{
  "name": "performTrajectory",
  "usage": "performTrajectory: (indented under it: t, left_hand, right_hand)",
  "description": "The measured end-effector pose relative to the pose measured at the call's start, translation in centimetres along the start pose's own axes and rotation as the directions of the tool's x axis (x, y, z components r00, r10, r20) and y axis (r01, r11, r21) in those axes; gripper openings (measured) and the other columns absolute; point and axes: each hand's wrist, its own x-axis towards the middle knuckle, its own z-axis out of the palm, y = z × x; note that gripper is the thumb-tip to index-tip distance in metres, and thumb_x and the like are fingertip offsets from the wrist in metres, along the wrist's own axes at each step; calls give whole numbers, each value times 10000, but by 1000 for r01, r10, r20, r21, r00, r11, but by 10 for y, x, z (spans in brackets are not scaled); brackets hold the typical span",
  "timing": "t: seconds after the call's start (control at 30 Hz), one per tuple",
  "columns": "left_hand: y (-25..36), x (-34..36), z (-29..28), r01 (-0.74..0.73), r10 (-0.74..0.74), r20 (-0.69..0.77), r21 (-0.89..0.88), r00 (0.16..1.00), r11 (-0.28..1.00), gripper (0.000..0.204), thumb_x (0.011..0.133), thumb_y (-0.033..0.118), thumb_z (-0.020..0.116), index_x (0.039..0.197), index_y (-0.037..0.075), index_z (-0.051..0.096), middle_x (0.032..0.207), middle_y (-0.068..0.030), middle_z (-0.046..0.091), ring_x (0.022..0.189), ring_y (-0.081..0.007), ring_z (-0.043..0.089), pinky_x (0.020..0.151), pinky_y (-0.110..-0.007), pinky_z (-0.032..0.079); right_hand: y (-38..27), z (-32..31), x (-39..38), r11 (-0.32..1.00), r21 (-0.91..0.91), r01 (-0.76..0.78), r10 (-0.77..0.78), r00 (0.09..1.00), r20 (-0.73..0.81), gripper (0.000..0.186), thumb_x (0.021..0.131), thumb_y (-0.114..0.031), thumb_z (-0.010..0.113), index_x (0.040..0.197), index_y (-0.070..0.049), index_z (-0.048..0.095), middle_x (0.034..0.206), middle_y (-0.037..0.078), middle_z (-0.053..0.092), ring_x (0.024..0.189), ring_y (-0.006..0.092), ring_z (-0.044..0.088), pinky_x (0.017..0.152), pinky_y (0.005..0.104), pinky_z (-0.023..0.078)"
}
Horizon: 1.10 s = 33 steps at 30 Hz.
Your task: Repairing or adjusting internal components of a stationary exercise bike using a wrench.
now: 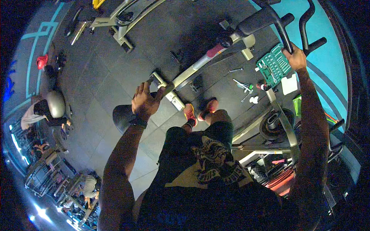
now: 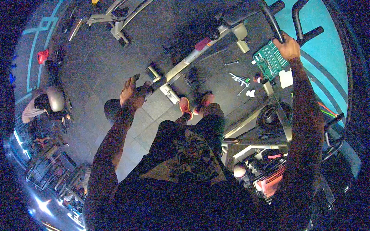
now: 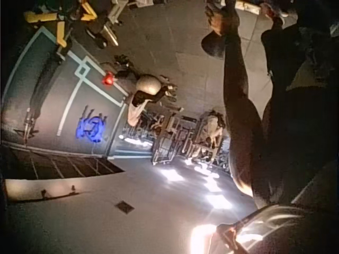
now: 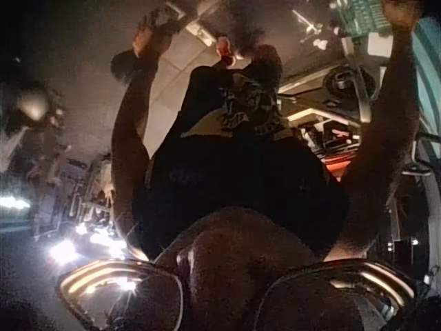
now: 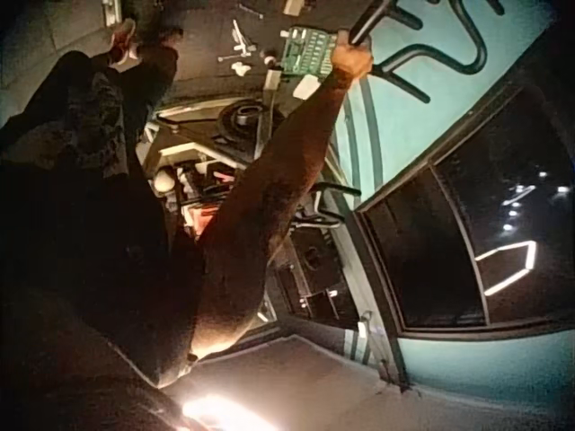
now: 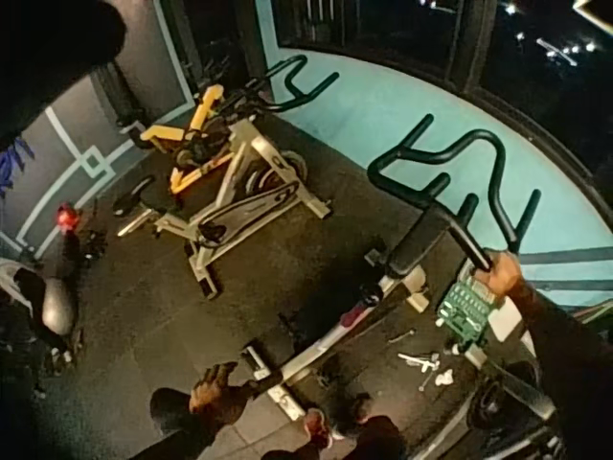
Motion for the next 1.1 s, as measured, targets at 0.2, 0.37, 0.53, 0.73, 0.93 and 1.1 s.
performTrajectory:
  t: [0.2, 0.37, 0.53, 0.73, 0.93, 1.1]
  left_hand:
    - [-3, 1, 7, -94, 95, -84, 25, 992, 995, 616, 894, 550, 598, 1301, 93, 531, 1242, -167, 599, 1137, -375, 585, 945, -480, 487]
    - [-8, 5, 12, -68, 72, -59, 61, 996, 996, 591, 903, 539, 588, 1297, 101, 547, 1221, -159, 623, 1108, -370, 607, 939, -472, 491]
    - [1, 8, 3, 44, -42, 70, -35, 997, 998, 565, 926, 545, 548, 1290, 112, 560, 1146, -140, 682, 1058, -357, 646, 938, -460, 490]
    - [-2, 7, 6, 81, -80, 190, 3, 979, 997, 431, 931, 459, 579, 1175, 104, 613, 961, -123, 726, 947, -321, 686, 837, -455, 533]
    - [-9, 5, 15, 77, -84, 136, 59, 987, 995, 376, 911, 420, 626, 1123, 109, 644, 929, -114, 732, 896, -320, 699, 787, -453, 544]
    - [-20, 6, 22, -100, 100, 5, 62, 995, 993, 380, 905, 452, 636, 1043, 101, 678, 810, -106, 722, 788, -333, 704, 721, -452, 556]
  right_hand:
    - [7, -1, 0, 999, -35, -7, 7, 1000, 0, 545, 810, -542, 650, 1210, -172, 644, 879, 197, 704, 895, 404, 675, 809, 482, 522]
    - [-9, -8, -4, 1000, 5, -26, 26, 1000, 5, 512, 799, -525, 635, 1148, -152, 670, 803, 169, 693, 838, 399, 674, 790, 476, 521]
    - [-4, -6, -2, 997, -34, -72, 73, 997, 36, 555, 773, -520, 634, 1182, -147, 665, 898, 192, 710, 892, 404, 678, 830, 475, 525]
    - [3, 3, -2, 999, 14, -34, 34, 999, -5, 560, 762, -514, 679, 1189, -151, 670, 898, 182, 717, 888, 385, 691, 841, 477, 530]
    - [-3, -2, -6, 997, 1, -71, 71, 997, 28, 532, 749, -484, 672, 1139, -122, 681, 845, 193, 709, 864, 411, 683, 838, 494, 532]
    - [-1, 0, -4, 999, -21, -36, 35, 999, -29, 567, 745, -473, 677, 1185, -116, 662, 910, 219, 704, 920, 420, 670, 854, 490, 524]
